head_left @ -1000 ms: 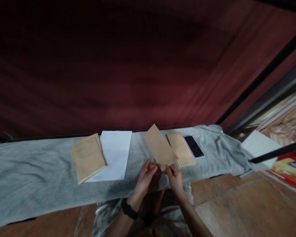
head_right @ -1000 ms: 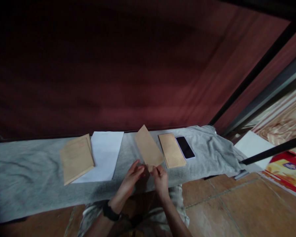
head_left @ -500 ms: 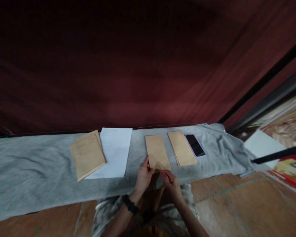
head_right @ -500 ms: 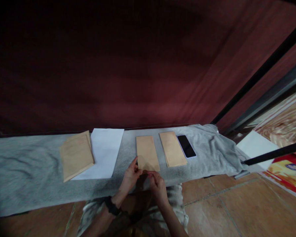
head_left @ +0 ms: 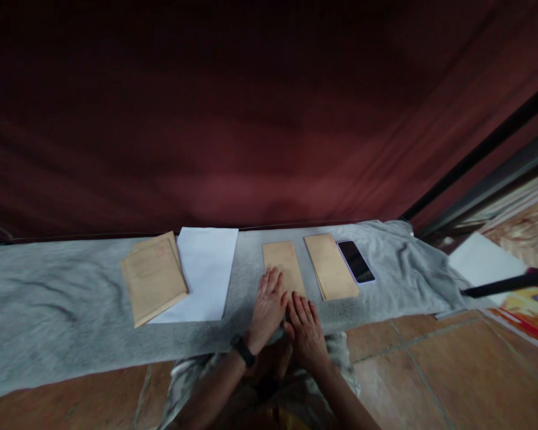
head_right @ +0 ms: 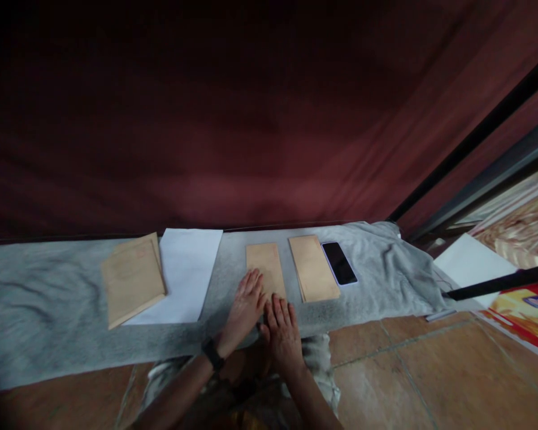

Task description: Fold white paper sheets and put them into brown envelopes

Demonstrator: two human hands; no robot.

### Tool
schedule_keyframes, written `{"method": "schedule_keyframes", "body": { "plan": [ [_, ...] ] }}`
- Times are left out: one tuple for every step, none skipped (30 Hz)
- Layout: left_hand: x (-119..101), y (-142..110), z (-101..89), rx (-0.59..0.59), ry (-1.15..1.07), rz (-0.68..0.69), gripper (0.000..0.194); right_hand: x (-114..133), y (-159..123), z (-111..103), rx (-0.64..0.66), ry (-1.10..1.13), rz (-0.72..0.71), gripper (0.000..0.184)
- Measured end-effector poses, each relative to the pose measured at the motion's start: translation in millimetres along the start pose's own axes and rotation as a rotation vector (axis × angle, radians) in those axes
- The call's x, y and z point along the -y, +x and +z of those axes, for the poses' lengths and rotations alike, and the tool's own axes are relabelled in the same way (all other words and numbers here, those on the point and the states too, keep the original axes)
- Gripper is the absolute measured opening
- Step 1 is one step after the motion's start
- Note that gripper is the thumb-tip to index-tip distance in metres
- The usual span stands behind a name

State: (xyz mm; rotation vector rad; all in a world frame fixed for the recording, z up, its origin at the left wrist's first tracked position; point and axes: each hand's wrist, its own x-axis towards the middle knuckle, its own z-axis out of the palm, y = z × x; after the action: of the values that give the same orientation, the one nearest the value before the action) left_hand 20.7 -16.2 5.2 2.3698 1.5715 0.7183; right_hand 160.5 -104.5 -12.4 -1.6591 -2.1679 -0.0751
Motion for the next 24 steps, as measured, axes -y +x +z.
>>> {"method": "schedule_keyframes", "body": {
  "plan": [
    [0.6,7.7,4.6,0.017,0.021,0.023,0.055,-0.4,0.4,-0.6,0.006,0.000,-0.001,0.060],
    [1.7,15.5,9.1,0.029,0.042,0.031,0.056,-0.7,0.7,-1.3,0.015,-0.001,-0.002,0.060],
    [3.4,23.4,13.2,0.037,0.060,0.038,0.057,-0.7,1.0,-1.9,0.028,-0.004,-0.001,0.060],
    [5.6,31.1,16.7,0.042,0.077,0.045,0.058,-0.6,1.2,-2.5,0.039,-0.006,0.000,0.060],
    [8.2,38.5,19.4,0.047,0.093,0.054,0.058,-0.1,1.4,-3.0,0.048,-0.008,0.000,0.060],
    [11.0,45.6,21.6,0.056,0.111,0.061,0.059,0.6,1.4,-3.4,0.052,-0.008,0.002,0.059],
    [13.9,52.3,23.2,0.067,0.131,0.064,0.059,1.4,1.5,-3.5,0.048,-0.006,0.010,0.059],
    [16.6,58.6,24.4,0.082,0.152,0.061,0.060,2.4,1.5,-3.5,0.040,-0.003,0.019,0.058],
    [19.0,64.6,25.3,0.098,0.174,0.052,0.060,3.3,1.5,-3.5,0.031,0.002,0.030,0.058],
    [21.1,70.2,26.1,0.114,0.195,0.040,0.061,4.1,1.5,-3.3,0.022,0.007,0.039,0.057],
    [22.7,75.4,26.7,0.127,0.214,0.026,0.062,4.7,1.5,-3.2,0.015,0.013,0.046,0.058],
    [23.8,80.0,27.2,0.136,0.231,0.013,0.062,5.0,1.6,-3.2,0.012,0.018,0.050,0.058],
    [24.5,84.1,27.5,0.144,0.246,0.002,0.063,5.1,1.6,-3.2,0.013,0.023,0.050,0.058],
    [24.9,87.6,27.6,0.148,0.257,-0.006,0.064,4.9,1.7,-3.3,0.016,0.027,0.051,0.059],
    [25.0,90.3,27.7,0.151,0.265,-0.011,0.064,4.6,1.8,-3.5,0.021,0.029,0.051,0.059],
    [24.9,92.3,27.5,0.150,0.270,-0.014,0.064,4.2,1.8,-3.6,0.026,0.029,0.051,0.059],
    [24.8,93.5,27.3,0.148,0.274,-0.015,0.065,3.7,1.8,-3.6,0.032,0.028,0.048,0.060],
    [24.7,93.9,27.1,0.145,0.276,-0.012,0.065,3.3,1.7,-3.6,0.037,0.026,0.044,0.060],
    [24.8,93.5,26.8,0.142,0.278,-0.006,0.066,2.9,1.6,-3.5,0.041,0.024,0.039,0.061],
    [25.1,92.5,26.6,0.139,0.280,0.004,0.066,2.7,1.3,-3.2,0.042,0.022,0.035,0.061],
    [25.5,90.7,26.4,0.137,0.282,0.017,0.066,2.5,1.1,-3.0,0.042,0.019,0.032,0.062],
    [26.1,88.4,26.2,0.135,0.283,0.033,0.066,2.5,0.8,-2.7,0.041,0.017,0.030,0.062],
    [26.7,85.6,26.1,0.135,0.283,0.052,0.066,2.6,0.5,-2.5,0.041,0.015,0.030,0.062],
    [27.3,82.5,25.9,0.136,0.281,0.070,0.066,2.8,0.3,-2.4,0.041,0.014,0.029,0.061]
  ]
}}
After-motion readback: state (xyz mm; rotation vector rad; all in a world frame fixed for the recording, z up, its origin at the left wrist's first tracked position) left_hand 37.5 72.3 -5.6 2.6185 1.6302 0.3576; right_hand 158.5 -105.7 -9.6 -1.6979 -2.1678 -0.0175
